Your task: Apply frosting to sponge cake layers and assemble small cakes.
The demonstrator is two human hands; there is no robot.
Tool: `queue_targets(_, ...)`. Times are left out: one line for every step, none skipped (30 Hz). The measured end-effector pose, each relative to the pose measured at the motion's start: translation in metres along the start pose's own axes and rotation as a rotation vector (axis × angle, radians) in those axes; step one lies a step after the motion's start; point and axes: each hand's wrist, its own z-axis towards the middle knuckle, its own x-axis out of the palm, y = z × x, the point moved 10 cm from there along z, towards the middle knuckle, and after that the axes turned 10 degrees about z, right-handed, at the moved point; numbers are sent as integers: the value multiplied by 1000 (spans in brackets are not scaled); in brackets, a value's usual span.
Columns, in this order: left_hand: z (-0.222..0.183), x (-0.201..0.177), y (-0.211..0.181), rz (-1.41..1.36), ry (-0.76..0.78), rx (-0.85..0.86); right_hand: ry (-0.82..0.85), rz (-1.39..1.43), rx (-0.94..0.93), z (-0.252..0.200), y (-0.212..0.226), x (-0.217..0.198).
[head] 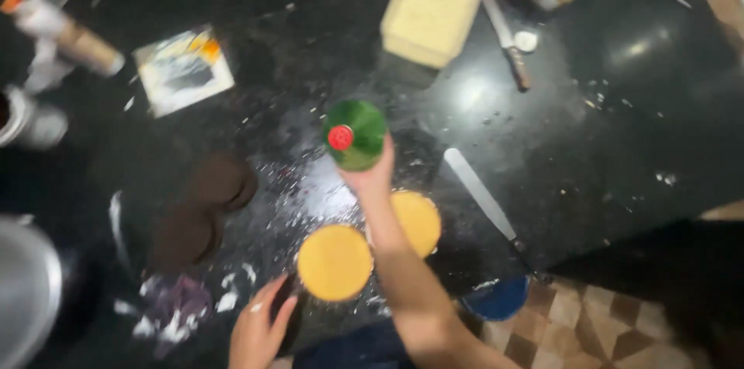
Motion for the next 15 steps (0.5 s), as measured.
queue_targets(-6,8,22,-8,24,-108,-23,112,105,8,-20,-10)
queue_targets(-14,15,46,-12,47,-216,-40,225,209,16,-42,-19)
queue_targets(-23,24,58,-4,75,-209,-54,240,188,14,-46,-16)
queue_targets(-36,31,82,13,101,-308,-141,259,194,11,-54,-18)
queue_targets(-36,42,103,21,111,-392,-206,268,199,17,-57,-11)
queue_targets(-45,78,142,19,121,-370,-198,273,177,15,-59,-17)
queue_targets(-43,99,172,-65,-43,-270,-150,332,301,16,-70,-12)
queue_targets(-48,117,195,-157,-204,-173,-99,384,426,15,-79,-6)
queue_targets(-13,127,176,-181,-177,-113,-64,385,364,-1,-57,0)
queue_targets(20,136,158,-208,-170,-64,-72,135,420,-20,-50,-3)
queue_targets(57,153,146,-239,-168,-15,-91,-123,467,-31,-48,-18)
queue_targets(92,170,136,-271,-165,33,-70,-127,399,-46,2,-16)
queue_targets(104,173,129,-289,-174,48,26,-598,130,-69,57,-9)
queue_targets(116,175,122,-308,-183,64,111,-1061,-158,-103,103,7)
queue_targets(119,177,120,-324,-203,61,113,-1069,-172,-110,144,-11)
